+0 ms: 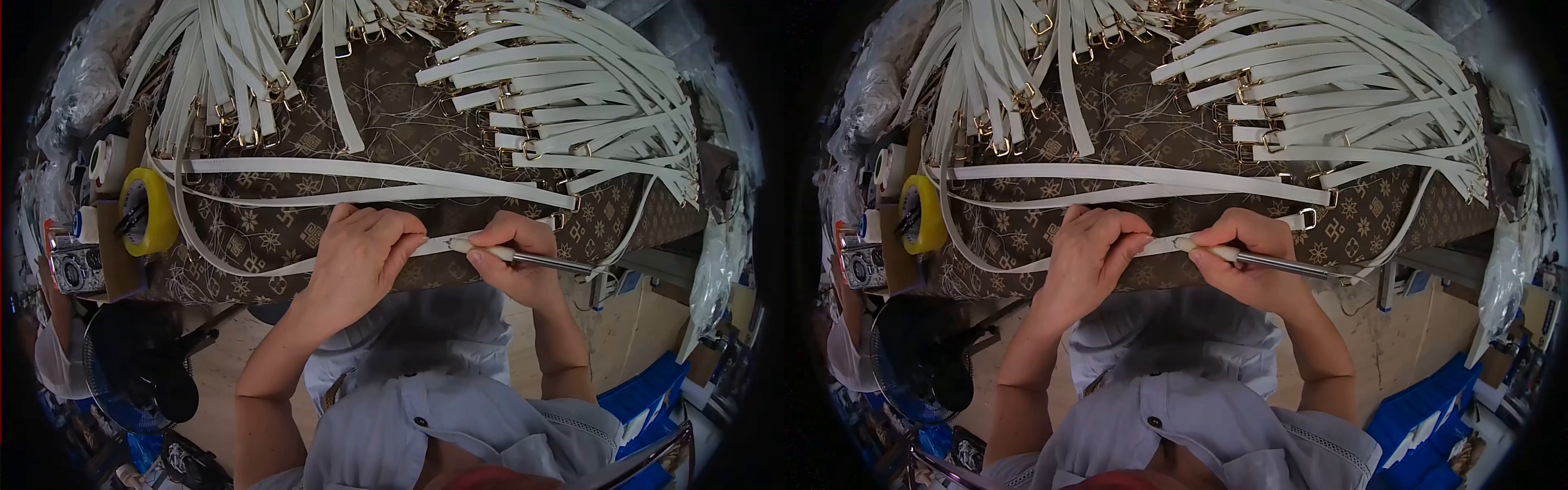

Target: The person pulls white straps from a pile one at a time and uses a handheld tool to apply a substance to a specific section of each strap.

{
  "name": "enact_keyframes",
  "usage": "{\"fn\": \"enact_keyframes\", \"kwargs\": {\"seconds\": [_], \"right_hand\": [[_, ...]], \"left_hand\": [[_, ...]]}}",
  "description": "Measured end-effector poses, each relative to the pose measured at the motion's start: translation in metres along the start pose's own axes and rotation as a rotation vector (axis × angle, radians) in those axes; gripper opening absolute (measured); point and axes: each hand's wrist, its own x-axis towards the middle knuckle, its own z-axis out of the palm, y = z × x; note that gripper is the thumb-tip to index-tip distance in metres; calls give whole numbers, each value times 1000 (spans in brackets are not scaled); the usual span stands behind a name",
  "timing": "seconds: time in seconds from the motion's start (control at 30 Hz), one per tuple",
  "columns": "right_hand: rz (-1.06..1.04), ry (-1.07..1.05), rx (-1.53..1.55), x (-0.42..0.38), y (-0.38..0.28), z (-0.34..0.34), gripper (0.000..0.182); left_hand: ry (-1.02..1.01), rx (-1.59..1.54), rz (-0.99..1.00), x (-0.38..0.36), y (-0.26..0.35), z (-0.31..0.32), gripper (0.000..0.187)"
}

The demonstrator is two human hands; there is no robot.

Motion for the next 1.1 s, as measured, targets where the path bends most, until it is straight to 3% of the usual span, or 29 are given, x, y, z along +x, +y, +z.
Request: {"fn": "enact_keyframes", "kwargs": {"seconds": [1.1], "right_hand": [[-91, -25, -213, 4, -3, 5, 20]], "left_hand": [[0, 75, -8, 5, 3, 6, 11]]}}
